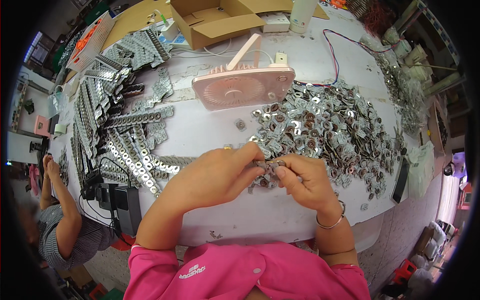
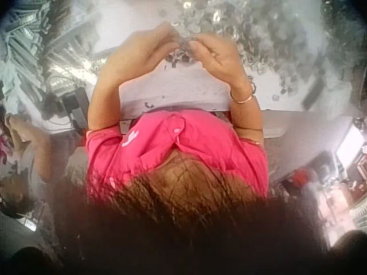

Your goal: Manually assemble small metal components on a workbench.

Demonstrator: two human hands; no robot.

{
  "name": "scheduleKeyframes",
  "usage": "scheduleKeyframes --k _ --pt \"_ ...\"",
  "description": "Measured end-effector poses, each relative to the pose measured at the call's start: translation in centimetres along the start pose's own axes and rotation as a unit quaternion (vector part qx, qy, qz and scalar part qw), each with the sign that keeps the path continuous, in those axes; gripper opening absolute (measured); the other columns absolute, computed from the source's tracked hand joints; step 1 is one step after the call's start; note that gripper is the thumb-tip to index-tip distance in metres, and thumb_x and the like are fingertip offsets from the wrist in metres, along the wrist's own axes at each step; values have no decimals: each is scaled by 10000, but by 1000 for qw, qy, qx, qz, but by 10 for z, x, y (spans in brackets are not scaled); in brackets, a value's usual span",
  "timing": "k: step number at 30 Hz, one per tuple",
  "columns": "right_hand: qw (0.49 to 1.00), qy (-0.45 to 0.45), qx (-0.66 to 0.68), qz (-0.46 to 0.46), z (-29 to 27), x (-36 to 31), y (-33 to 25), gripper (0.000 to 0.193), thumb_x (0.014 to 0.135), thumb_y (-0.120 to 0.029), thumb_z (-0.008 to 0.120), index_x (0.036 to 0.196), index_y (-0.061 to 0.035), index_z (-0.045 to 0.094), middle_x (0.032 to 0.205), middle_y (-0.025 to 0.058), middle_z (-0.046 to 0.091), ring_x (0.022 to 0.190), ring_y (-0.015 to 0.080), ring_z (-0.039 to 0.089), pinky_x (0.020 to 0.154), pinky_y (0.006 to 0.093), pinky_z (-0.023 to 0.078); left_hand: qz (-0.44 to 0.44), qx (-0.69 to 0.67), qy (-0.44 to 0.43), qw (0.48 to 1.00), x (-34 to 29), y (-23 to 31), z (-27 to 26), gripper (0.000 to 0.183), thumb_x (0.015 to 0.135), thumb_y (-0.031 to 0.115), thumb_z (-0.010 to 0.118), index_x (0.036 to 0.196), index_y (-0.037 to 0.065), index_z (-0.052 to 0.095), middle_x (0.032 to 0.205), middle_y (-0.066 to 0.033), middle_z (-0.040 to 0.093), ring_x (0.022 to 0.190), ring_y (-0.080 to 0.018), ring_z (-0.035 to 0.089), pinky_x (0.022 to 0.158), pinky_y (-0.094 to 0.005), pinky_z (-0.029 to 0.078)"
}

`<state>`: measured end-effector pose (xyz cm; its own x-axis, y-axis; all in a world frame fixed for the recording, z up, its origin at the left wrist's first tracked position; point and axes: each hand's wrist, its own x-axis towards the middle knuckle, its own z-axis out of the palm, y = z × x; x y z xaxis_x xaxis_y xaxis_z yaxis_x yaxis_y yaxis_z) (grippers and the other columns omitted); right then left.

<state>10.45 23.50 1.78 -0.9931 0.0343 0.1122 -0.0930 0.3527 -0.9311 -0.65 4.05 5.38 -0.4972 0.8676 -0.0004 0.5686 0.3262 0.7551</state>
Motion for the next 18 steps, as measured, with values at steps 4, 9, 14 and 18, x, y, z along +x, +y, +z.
scheduleKeyframes --k 4,9,14,18 --pt "960 -74 237 130 2 -5 1 196 963 -170 562 871 -12 634 689 38 621 595 89 568 530 257 419 -52 -146 -88 984 -7 4 -11 144 907 118 680 1001 41 601 750 -118 688 653 -279 674 573 -340 500" --pt "957 -70 255 115 13 -2 6 230 981 -188 551 851 -8 613 670 12 556 579 77 480 518 250 384 30 0 24 999 -22 2 -2 170 849 70 715 992 45 625 755 -103 685 640 -275 663 574 -336 493" --pt "996 49 69 21 29 -1 8 229 978 -167 551 811 -11 551 621 42 462 570 92 398 508 280 359 68 110 140 982 -20 -3 18 184 810 40 728 968 64 635 725 -74 656 607 -262 624 567 -356 468" --pt "992 36 95 68 31 -1 11 261 984 -175 553 774 -26 515 609 5 455 575 64 377 498 265 338 67 131 194 970 -21 -12 33 190 802 38 736 960 71 635 716 -60 641 586 -247 602 544 -360 440"
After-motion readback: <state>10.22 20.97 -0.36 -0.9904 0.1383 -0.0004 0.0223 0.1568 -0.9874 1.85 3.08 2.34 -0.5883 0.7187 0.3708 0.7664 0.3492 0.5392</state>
